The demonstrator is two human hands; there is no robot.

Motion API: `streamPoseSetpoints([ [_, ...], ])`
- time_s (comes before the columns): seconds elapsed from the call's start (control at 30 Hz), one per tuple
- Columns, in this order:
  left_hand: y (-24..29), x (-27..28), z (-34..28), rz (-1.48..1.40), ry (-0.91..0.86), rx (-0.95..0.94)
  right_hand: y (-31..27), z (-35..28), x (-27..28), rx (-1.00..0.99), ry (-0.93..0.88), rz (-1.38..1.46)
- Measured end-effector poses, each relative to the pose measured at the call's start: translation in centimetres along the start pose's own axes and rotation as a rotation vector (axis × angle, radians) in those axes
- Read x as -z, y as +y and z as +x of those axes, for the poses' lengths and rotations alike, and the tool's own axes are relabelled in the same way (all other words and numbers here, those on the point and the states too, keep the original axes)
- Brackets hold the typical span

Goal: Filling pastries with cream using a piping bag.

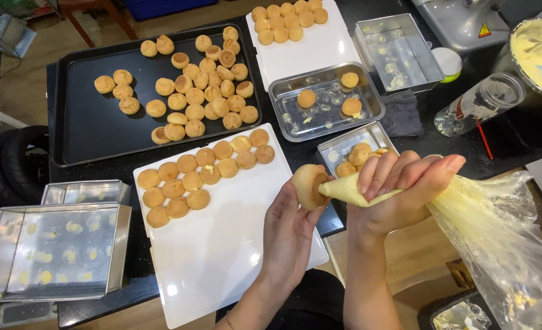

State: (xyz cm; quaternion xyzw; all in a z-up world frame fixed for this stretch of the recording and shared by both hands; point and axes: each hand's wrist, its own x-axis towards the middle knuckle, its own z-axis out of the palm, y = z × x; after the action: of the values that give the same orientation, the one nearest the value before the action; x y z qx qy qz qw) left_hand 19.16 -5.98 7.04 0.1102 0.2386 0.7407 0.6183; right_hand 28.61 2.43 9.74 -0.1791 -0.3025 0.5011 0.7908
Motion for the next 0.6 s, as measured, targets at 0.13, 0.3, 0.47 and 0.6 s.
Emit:
streamPoseSetpoints([
  [0.13, 0.2, 0.8, 1.7, -0.011, -0.097, 0.036, 1.4, 0.6, 1.9, 0.041, -0.046, -0.062],
  [0.3, -0.8, 1.3, 3.5, -0.075, -0.108, 0.068, 3.0, -0.6, 3.1, 0.028, -0.106, -0.076],
  [0.47, -1.4, 0.3, 3.2, -0.017, 0.01, 0.024, 2.0, -1.6, 2.2, 0.123, -0.068, -0.087],
  [0.6, -1.6, 0.5, 3.0, -0.032, 0.009, 0.008, 1.9, -1.8, 1.7, 0.15, -0.049, -0.103],
])
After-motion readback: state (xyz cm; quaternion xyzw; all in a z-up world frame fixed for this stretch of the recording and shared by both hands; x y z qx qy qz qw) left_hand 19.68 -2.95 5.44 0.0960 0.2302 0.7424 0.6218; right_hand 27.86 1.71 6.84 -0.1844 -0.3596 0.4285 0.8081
